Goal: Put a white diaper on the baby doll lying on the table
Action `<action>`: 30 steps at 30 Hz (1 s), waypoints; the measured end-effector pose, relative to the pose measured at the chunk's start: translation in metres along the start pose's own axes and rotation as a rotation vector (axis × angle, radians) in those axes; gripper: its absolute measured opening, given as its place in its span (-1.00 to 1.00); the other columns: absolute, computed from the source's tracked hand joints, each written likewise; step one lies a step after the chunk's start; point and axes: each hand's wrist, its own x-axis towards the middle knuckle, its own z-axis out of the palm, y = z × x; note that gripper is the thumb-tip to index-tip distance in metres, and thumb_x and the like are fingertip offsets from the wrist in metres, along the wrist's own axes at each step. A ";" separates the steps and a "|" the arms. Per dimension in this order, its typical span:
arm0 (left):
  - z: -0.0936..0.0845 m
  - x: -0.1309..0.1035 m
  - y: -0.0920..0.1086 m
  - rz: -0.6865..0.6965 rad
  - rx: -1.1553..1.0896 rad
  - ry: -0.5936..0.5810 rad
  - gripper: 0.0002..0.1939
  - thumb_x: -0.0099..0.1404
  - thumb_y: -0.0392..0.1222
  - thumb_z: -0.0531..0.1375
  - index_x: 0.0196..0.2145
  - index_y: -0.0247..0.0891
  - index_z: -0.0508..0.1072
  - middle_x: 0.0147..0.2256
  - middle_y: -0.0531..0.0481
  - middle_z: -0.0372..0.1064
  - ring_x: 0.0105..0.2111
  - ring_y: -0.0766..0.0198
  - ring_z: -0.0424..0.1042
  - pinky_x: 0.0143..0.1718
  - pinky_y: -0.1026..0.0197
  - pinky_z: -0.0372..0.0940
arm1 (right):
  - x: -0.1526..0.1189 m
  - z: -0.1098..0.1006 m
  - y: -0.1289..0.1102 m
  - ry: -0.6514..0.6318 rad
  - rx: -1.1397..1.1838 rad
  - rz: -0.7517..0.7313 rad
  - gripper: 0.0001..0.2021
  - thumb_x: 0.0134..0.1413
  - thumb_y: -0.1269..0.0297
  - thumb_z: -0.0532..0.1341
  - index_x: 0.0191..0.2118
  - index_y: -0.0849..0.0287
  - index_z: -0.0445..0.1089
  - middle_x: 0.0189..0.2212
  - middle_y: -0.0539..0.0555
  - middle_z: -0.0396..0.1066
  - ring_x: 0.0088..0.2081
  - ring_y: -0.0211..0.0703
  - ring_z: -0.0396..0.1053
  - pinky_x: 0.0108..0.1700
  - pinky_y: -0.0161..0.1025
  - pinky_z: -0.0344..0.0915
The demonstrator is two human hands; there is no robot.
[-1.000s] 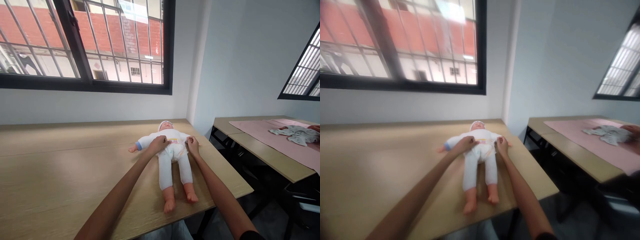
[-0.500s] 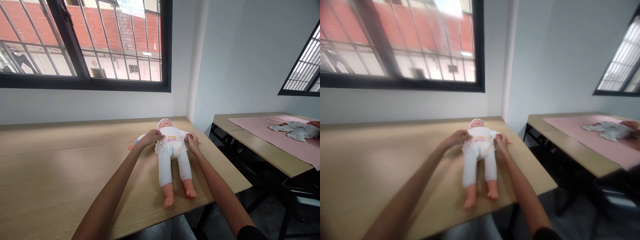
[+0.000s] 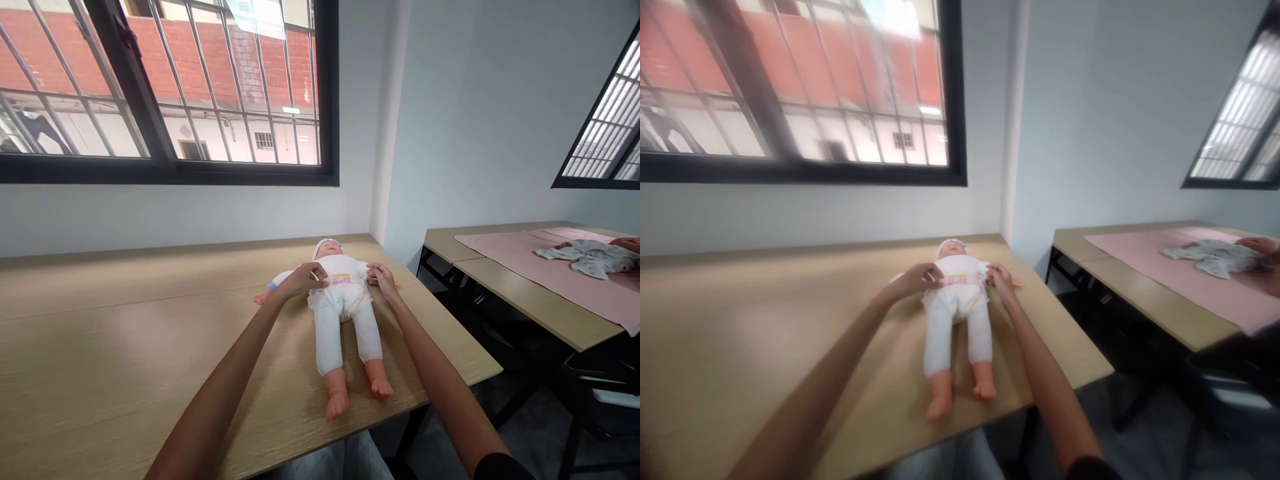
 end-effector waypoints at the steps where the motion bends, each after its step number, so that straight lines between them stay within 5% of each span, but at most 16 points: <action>1: 0.000 -0.001 0.000 -0.001 0.001 -0.002 -0.65 -0.03 0.04 0.25 -0.36 -0.26 0.41 -0.27 -0.06 0.42 -0.27 0.16 0.38 -0.36 0.23 0.25 | 0.000 -0.002 -0.002 -0.027 0.008 0.008 -0.75 -0.23 0.18 0.22 -0.35 0.18 0.39 -0.55 -0.06 0.31 -0.54 -0.36 0.23 -0.46 -0.36 0.18; 12: 0.000 -0.004 0.005 0.002 -0.009 -0.007 -0.70 -0.01 0.01 0.22 -0.38 -0.24 0.39 -0.30 -0.04 0.41 -0.28 0.17 0.38 -0.40 0.24 0.26 | 0.000 -0.006 -0.001 -0.052 -0.117 -0.003 -0.67 -0.36 0.27 0.24 -0.30 0.19 0.39 -0.25 0.06 0.40 -0.39 -0.30 0.31 -0.30 -0.28 0.31; 20: -0.001 -0.002 0.003 -0.011 0.011 -0.012 -0.70 0.00 0.01 0.22 -0.37 -0.25 0.39 -0.32 -0.04 0.39 -0.32 0.20 0.37 -0.39 0.24 0.25 | 0.002 -0.010 -0.001 -0.047 -0.062 -0.003 -0.63 -0.36 0.32 0.22 -0.25 0.19 0.39 -0.26 0.04 0.38 -0.44 -0.35 0.28 -0.33 -0.30 0.28; 30: 0.000 0.001 -0.002 0.014 0.001 -0.032 -0.69 0.00 0.03 0.22 -0.38 -0.26 0.38 -0.32 -0.05 0.38 -0.31 0.20 0.35 -0.40 0.25 0.25 | 0.001 -0.008 -0.002 -0.105 -0.081 0.003 -0.61 -0.35 0.32 0.24 -0.23 0.18 0.37 -0.21 0.09 0.38 -0.24 -0.21 0.35 -0.15 -0.21 0.32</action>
